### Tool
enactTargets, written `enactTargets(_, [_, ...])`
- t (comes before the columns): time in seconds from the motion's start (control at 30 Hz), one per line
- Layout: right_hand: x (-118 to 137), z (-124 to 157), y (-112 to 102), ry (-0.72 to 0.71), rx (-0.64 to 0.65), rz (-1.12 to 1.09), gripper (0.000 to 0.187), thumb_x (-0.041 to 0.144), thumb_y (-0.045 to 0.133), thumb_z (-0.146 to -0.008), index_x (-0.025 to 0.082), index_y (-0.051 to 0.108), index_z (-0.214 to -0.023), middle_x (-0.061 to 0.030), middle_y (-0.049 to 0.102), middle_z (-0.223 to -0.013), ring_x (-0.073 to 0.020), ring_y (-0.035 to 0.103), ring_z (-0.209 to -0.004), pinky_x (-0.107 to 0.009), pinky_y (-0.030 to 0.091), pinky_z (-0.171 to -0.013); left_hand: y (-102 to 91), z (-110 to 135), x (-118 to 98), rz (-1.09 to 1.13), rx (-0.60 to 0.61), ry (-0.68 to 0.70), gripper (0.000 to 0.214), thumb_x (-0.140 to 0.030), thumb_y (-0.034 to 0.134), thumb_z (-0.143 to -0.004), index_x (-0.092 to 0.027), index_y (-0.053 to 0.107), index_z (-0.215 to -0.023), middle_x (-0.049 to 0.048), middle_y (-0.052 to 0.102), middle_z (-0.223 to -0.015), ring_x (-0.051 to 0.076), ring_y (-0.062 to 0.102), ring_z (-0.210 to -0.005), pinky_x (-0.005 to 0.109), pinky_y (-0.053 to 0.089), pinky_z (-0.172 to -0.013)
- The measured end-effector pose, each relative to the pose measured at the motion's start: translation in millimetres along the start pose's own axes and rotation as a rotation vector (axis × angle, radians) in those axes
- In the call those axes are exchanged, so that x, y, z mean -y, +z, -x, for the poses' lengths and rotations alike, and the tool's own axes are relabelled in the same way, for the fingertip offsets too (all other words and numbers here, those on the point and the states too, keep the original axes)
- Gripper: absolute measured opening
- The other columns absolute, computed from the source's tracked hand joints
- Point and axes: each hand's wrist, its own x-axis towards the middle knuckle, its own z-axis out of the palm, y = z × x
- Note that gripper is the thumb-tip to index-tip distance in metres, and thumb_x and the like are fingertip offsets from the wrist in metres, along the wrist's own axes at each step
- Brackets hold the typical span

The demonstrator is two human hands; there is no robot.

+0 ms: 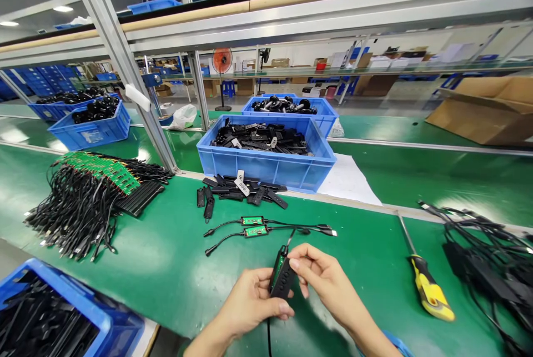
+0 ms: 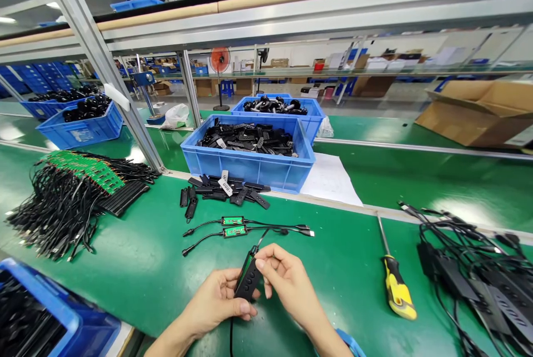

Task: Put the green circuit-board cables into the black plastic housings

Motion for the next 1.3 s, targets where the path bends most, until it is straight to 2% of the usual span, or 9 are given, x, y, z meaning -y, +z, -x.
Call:
enactTargets(0.2, [-5.5, -3.9, -2.0, 0.021, -0.008, -0.017, 0.04, 0.056, 0.07, -0.078, 0.017, 0.061, -0.081, 0.004, 0.053, -0.056, -0.0088, 0.047, -0.043, -0.022, 0.04, -0.045, 0.3, -0.1, 1.4, -0.003, 0.009, 0.008, 0.058, -0.035, 0.093, -0.051, -0.009, 0.07, -0.098, 0.008, 0.067, -0.089, 0.01, 0.063, -0.061, 0.022, 0.051, -0.06])
enactTargets(0.43, [-19.2, -2.2, 7.8, 0.07, -0.107, -0.209, 0.047, 0.055, 0.077, -0.072, 0.023, 0.052, -0.095, 0.0042, 0.054, -0.08, -0.0085, 0.053, -0.051, -0.022, 0.042, -0.048, 1.1, 0.4, 3.0, -0.274, -0.003, 0.142, 0.039, -0.037, 0.068, -0.08, -0.011, 0.067, -0.109, 0.0096, 0.067, -0.096, 0.013, 0.065, -0.069, 0.021, 0.052, -0.062])
enactTargets(0.6, [-26.0, 1.1, 6.2, 0.038, -0.041, 0.0, 0.051, 0.066, 0.057, -0.082, 0.017, 0.063, -0.093, -0.0019, 0.06, -0.07, -0.0141, 0.052, -0.06, -0.026, 0.045, -0.058, 1.4, 5.6, -8.9, -0.621, 0.002, 0.208, 0.031, -0.028, 0.048, -0.091, -0.016, 0.06, -0.117, 0.0075, 0.067, -0.099, 0.015, 0.067, -0.077, 0.023, 0.054, -0.068])
enactTargets(0.77, [-28.0, 7.5, 11.5, -0.143, -0.172, 0.224, 0.056, 0.067, 0.043, -0.089, 0.016, 0.065, -0.087, -0.002, 0.058, -0.067, -0.0139, 0.048, -0.055, -0.026, 0.043, -0.054, 10.4, 6.0, -8.1, -0.983, -0.032, 0.194, 0.028, -0.025, 0.036, -0.095, -0.018, 0.059, -0.11, -0.0001, 0.066, -0.073, 0.012, 0.06, -0.06, 0.025, 0.051, -0.074])
enactTargets(0.87, [-19.2, 11.4, 6.5, -0.178, -0.244, 0.333, 0.057, 0.064, 0.035, -0.093, 0.016, 0.065, -0.088, -0.0028, 0.061, -0.068, -0.0153, 0.054, -0.057, -0.026, 0.047, -0.055, 12.9, -0.6, -8.5, -1.064, 0.009, 0.236, 0.032, -0.031, 0.038, -0.097, -0.021, 0.055, -0.123, 0.0016, 0.07, -0.081, 0.015, 0.064, -0.068, 0.027, 0.051, -0.077])
enactTargets(0.93, [-6.6, 14.0, -10.6, -0.196, -0.322, 0.438, 0.055, 0.059, 0.031, -0.095, 0.017, 0.067, -0.095, -0.0045, 0.066, -0.077, -0.0172, 0.06, -0.066, -0.026, 0.05, -0.061, 6.8, -8.5, -13.8, -1.123, 0.052, 0.279, 0.044, -0.035, 0.048, -0.094, -0.025, 0.047, -0.137, 0.0065, 0.07, -0.11, 0.019, 0.067, -0.089, 0.029, 0.052, -0.082])
enactTargets(1.03, [19.8, 21.6, -61.1, -0.2, -0.528, 0.635, 0.05, 0.051, 0.029, -0.097, 0.018, 0.062, -0.117, -0.0075, 0.069, -0.099, -0.0207, 0.064, -0.085, -0.029, 0.051, -0.074, -16.3, -25.6, -25.8, -1.32, 0.01, 0.386, 0.057, -0.035, 0.058, -0.088, -0.027, 0.043, -0.142, 0.0104, 0.05, -0.142, 0.028, 0.053, -0.124, 0.039, 0.047, -0.101])
enactTargets(1.17, [50.9, 36.9, -150.5, -0.113, -0.823, 0.931, 0.048, 0.043, 0.034, -0.094, 0.017, 0.058, -0.126, -0.0135, 0.067, -0.112, -0.0287, 0.063, -0.097, -0.039, 0.047, -0.086, -53.6, -47.6, -36.2, -1.628, -0.261, 0.446, 0.042, -0.028, 0.054, -0.088, -0.017, 0.055, -0.129, 0.0158, 0.054, -0.128, 0.033, 0.054, -0.12, 0.048, 0.046, -0.1])
enactTargets(1.3, [57.9, 44.0, -214.4, 0.068, -0.982, 1.186, 0.043, 0.031, 0.04, -0.091, 0.009, 0.064, -0.12, -0.0248, 0.066, -0.103, -0.0419, 0.063, -0.097, -0.056, 0.045, -0.083, -63.4, -55.0, -36.5, -1.786, -0.393, 0.322, 0.029, -0.022, 0.053, -0.089, -0.011, 0.058, -0.116, 0.0153, 0.055, -0.11, 0.03, 0.061, -0.1, 0.041, 0.051, -0.086])
